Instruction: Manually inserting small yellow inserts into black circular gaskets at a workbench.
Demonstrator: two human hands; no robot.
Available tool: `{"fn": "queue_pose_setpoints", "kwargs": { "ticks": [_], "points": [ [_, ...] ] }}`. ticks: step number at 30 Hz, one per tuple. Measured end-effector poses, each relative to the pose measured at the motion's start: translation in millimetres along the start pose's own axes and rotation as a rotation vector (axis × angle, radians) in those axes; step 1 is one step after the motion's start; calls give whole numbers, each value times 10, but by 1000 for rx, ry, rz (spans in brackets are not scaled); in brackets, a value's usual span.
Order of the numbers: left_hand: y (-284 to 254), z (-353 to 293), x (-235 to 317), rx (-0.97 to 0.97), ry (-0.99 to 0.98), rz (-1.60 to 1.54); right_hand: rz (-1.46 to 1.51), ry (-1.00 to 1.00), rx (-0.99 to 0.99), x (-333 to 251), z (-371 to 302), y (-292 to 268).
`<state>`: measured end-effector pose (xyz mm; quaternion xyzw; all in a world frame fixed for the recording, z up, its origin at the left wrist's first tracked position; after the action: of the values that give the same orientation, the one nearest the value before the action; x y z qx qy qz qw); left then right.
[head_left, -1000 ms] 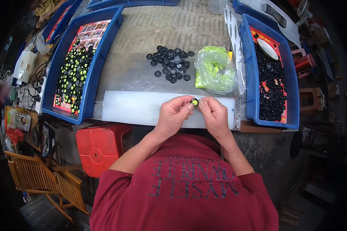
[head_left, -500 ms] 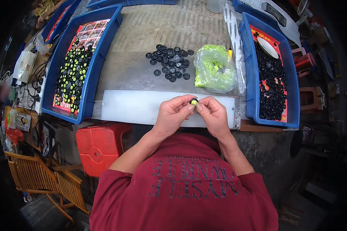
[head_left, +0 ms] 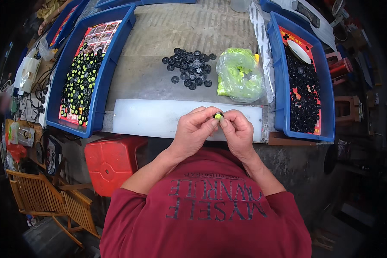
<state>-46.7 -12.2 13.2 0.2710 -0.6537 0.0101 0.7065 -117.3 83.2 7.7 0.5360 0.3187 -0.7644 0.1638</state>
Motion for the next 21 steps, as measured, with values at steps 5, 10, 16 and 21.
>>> {"fn": "queue_pose_setpoints", "kwargs": {
  "ticks": [5,10,16,21],
  "points": [
    [25,-31,28,-6,34,5,-26,-98,63,-91,5,-19],
    [16,27,18,54,28,-42,90,68,46,1,3,21],
    [-45,78,-142,67,-177,-479,366,199,-32,36,68,58],
    [-119,76,-177,92,-198,-437,265,206,-66,81,66,88]
  ]
}}
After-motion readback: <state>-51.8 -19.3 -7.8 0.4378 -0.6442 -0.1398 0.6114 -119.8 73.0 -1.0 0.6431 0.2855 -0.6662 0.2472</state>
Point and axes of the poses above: each hand's wrist, its own z-axis towards the middle knuckle, its own y-axis out of the palm, x = y × z, the point moved 6 cm from there along z, towards the middle knuckle, and after that the axes turned 11 degrees about -z, right-handed, at the moved point
